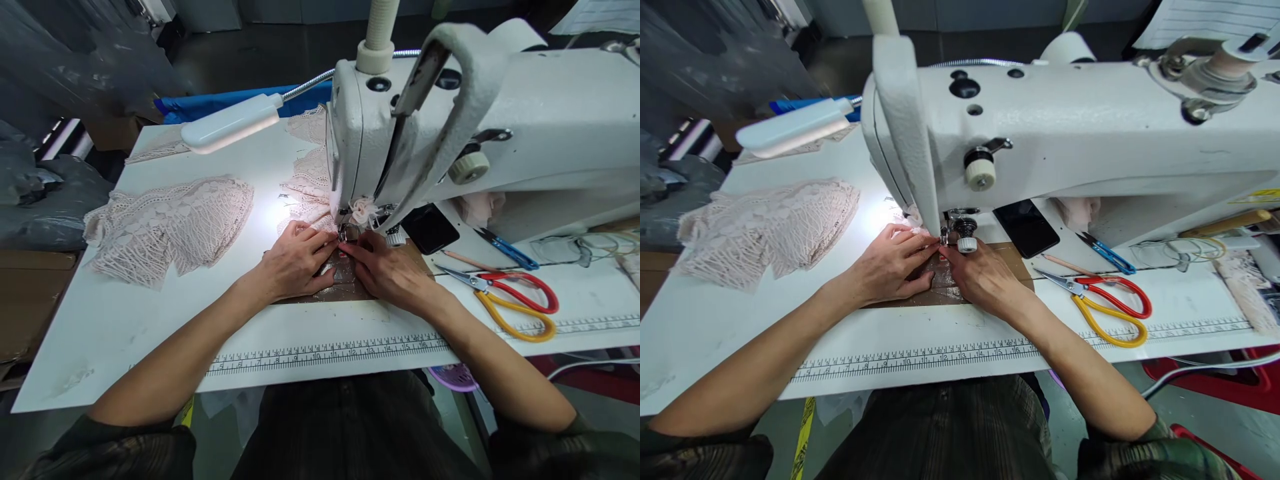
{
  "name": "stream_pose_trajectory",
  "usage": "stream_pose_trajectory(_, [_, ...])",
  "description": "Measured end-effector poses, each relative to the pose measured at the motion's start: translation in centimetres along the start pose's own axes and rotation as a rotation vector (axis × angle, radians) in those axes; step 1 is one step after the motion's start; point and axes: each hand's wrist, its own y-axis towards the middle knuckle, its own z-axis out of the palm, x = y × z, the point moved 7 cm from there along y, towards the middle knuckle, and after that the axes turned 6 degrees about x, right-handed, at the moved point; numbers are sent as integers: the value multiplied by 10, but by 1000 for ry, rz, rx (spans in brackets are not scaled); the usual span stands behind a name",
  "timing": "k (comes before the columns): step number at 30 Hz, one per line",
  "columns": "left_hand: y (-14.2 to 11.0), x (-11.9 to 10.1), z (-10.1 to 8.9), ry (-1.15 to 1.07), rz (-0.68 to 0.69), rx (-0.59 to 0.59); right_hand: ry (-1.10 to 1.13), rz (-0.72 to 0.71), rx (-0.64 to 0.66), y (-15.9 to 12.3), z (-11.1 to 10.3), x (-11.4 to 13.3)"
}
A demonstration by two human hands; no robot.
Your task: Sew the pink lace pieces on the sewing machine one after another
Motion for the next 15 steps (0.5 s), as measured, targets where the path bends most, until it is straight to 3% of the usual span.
stream_pose_trajectory(7, [4, -1, -2, 75, 3, 29, 71, 36, -38, -3, -4, -5])
stream_pose_trajectory(15, [5, 4, 2, 93, -11, 58, 410, 217, 28, -4, -17, -39])
